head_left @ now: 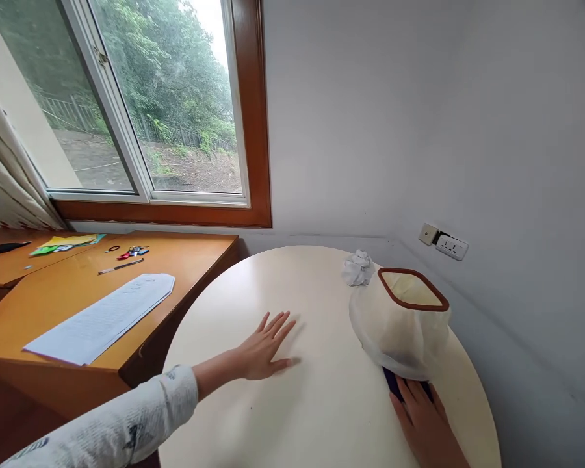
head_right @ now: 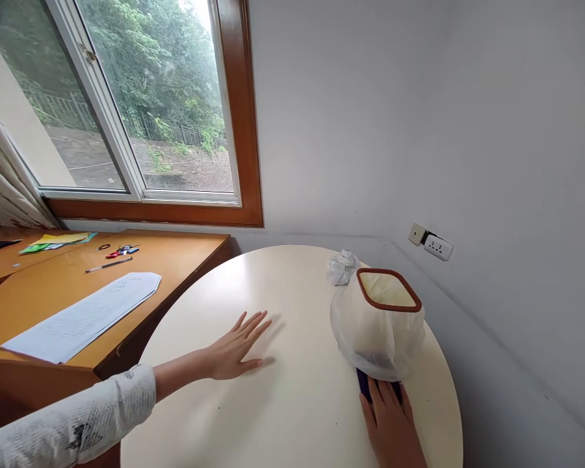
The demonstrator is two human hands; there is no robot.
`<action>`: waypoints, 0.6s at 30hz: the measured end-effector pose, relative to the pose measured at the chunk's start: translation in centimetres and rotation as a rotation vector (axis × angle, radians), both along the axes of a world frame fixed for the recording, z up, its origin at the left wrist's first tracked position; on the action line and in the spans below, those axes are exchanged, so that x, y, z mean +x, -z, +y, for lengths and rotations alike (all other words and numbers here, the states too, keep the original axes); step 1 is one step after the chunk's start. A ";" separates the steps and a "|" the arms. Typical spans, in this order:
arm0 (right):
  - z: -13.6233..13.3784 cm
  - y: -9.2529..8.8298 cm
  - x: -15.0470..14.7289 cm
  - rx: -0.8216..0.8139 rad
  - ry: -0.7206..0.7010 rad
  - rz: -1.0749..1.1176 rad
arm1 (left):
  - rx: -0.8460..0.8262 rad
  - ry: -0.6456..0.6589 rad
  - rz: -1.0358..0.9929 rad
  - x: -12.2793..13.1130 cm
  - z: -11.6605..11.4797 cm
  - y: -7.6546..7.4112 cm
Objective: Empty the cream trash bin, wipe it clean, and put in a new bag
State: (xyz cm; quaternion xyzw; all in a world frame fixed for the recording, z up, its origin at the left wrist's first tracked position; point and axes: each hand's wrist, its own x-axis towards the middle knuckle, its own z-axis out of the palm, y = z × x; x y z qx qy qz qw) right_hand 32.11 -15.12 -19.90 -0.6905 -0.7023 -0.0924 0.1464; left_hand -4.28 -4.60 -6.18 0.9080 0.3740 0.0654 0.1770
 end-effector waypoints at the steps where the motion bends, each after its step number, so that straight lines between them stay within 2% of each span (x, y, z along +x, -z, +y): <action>1: 0.0 -0.1 0.3 -0.008 -0.007 0.002 | 0.005 0.005 0.019 -0.9 -0.2 0.1; 6: -0.1 -1.1 2.0 -0.061 0.001 0.016 | 0.005 0.030 0.069 -4.0 -0.9 0.4; 10: -0.4 -4.9 1.7 -0.005 -0.014 0.063 | 0.027 0.073 0.100 -5.0 -0.8 0.8; 13: -0.2 -8.3 -0.9 0.044 -0.002 0.194 | 0.069 0.090 0.154 -5.1 -0.4 1.7; 15: 0.6 -9.9 -3.6 -0.006 -0.106 0.259 | 0.098 0.086 0.174 -4.9 -0.1 2.4; 18: 2.6 -10.7 -7.8 -0.131 -0.298 0.210 | 0.133 0.059 0.175 -4.3 0.4 3.4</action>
